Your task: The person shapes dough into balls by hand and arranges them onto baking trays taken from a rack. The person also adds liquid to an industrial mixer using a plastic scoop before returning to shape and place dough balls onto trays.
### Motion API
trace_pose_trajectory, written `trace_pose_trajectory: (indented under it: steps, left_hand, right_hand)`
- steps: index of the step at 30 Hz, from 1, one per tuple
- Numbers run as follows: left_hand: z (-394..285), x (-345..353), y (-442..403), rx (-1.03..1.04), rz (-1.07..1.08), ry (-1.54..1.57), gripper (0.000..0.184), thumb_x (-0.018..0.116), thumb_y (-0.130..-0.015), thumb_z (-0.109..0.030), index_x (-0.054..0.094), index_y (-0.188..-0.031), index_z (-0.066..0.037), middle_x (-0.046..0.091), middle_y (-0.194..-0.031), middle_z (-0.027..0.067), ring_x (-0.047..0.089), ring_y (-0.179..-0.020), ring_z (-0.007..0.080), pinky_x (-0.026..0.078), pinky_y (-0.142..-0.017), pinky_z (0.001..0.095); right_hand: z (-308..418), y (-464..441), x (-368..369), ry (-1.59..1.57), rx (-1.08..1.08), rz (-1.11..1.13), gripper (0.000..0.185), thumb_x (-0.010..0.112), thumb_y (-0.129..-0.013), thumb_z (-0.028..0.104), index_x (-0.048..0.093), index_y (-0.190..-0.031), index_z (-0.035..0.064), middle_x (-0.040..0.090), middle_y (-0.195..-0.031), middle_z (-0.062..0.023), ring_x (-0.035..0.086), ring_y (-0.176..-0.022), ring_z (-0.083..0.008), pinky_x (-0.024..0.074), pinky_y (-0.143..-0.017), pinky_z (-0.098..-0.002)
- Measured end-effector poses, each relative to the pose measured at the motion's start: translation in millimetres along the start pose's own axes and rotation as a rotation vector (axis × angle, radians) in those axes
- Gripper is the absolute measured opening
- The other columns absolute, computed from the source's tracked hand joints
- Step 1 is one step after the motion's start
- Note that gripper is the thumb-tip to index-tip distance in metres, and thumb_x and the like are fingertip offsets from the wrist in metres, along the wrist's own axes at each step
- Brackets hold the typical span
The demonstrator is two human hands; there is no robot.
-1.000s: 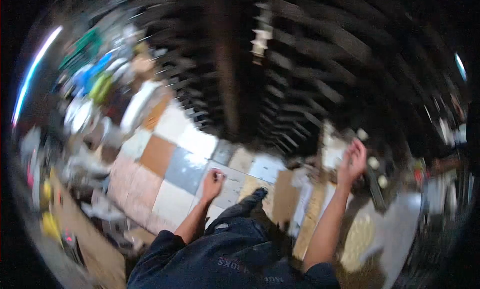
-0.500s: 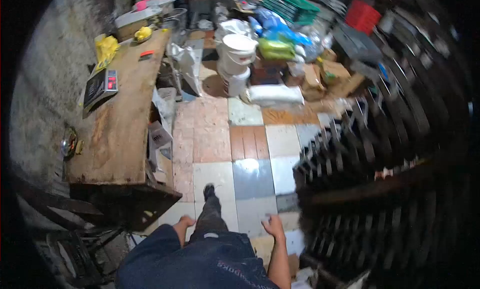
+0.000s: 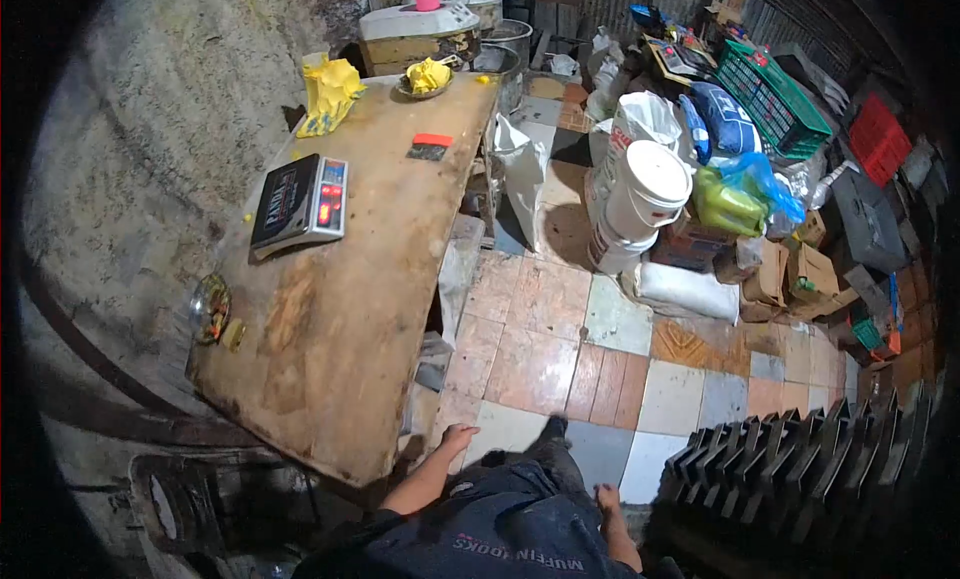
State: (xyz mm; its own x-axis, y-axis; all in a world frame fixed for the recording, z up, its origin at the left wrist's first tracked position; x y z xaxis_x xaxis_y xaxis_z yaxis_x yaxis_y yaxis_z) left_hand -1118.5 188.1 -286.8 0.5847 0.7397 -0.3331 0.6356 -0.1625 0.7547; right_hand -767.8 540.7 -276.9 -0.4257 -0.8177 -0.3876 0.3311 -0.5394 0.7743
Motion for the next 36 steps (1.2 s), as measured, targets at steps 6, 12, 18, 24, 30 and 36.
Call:
trace_pose_trajectory:
  steps: [6,12,18,24,30,36]
  left_hand:
    - [-85.6,14.3,-123.7,-0.026,0.013,-0.177,0.037,0.067,-0.073,-0.040,0.068,-0.088,-0.006,0.067,-0.083,0.0140,0.064,-0.084,0.0264,0.047,-0.079,0.0353]
    - [-151.1,-28.6,-239.4,0.064,-0.122,-0.165,0.056,0.068,-0.072,-0.038,0.060,-0.112,0.000,0.060,-0.112,0.0214,0.055,-0.107,0.0332,0.044,-0.089,0.0391]
    - [-243.0,-42.5,-268.1,-0.236,-0.080,0.274,0.051,0.064,-0.079,-0.037,0.059,-0.114,-0.001,0.063,-0.109,0.0133,0.058,-0.096,0.0244,0.045,-0.085,0.0377]
    - [-316.4,-49.0,-360.6,-0.194,-0.029,0.113,0.046,0.063,-0.081,-0.036,0.060,-0.110,-0.001,0.063,-0.104,0.0116,0.058,-0.092,0.0233,0.046,-0.082,0.0360]
    - [-485.2,-94.6,-495.0,0.015,-0.006,0.118,0.042,0.062,-0.083,-0.035,0.062,-0.106,0.000,0.063,-0.099,0.0100,0.059,-0.088,0.0222,0.046,-0.079,0.0343]
    - [-757.6,-127.8,-658.4,0.255,0.191,0.549,0.031,0.057,-0.087,-0.033,0.065,-0.094,-0.003,0.063,-0.084,0.0060,0.057,-0.079,0.0186,0.045,-0.076,0.0356]
  right_hand:
    - [268.8,-118.9,-45.5,-0.263,-0.248,-0.092,0.025,0.058,-0.084,0.022,0.059,-0.097,0.0010,0.057,-0.069,-0.0067,0.052,-0.052,-0.0157,0.0494,-0.048,-0.0322]
    - [505.2,-260.7,-90.6,0.117,-0.407,-0.149,0.025,0.053,-0.080,0.025,0.064,-0.075,0.0035,0.058,-0.065,-0.0117,0.056,-0.057,-0.0204,0.0436,-0.051,-0.0354]
    - [859.9,-291.8,-37.6,0.048,-0.969,-0.074,0.027,0.060,-0.080,0.023,0.064,-0.097,0.0023,0.067,-0.088,-0.0142,0.064,-0.081,-0.0235,0.0488,-0.075,-0.0324]
    - [1041.6,-332.0,13.2,-0.028,-1.047,0.093,0.014,0.057,-0.082,0.008,0.061,-0.094,0.0004,0.059,-0.072,-0.0030,0.054,-0.062,-0.0087,0.0429,-0.055,-0.0246]
    - [1060.5,-472.6,-7.2,-0.015,-0.709,0.182,0.010,0.052,-0.088,0.011,0.057,-0.081,0.0046,0.057,-0.071,-0.0028,0.054,-0.062,-0.0108,0.0437,-0.054,-0.0273]
    - [1144.9,-545.1,-83.4,-0.384,-0.638,0.158,0.008,0.049,-0.089,0.011,0.054,-0.094,0.0071,0.056,-0.079,-0.0038,0.055,-0.062,-0.0144,0.0464,-0.056,-0.0289]
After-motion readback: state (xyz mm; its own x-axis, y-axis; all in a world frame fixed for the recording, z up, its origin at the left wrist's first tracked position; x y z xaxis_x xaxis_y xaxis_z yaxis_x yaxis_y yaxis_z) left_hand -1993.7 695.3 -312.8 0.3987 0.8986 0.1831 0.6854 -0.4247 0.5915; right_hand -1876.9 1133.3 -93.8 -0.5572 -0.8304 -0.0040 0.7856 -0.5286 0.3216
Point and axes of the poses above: each hand's wrist, its own y-axis away from the middle knuckle, its own x-axis out of the palm, z = x × y, the point moved 10 cm from there along -y, towards the middle knuckle
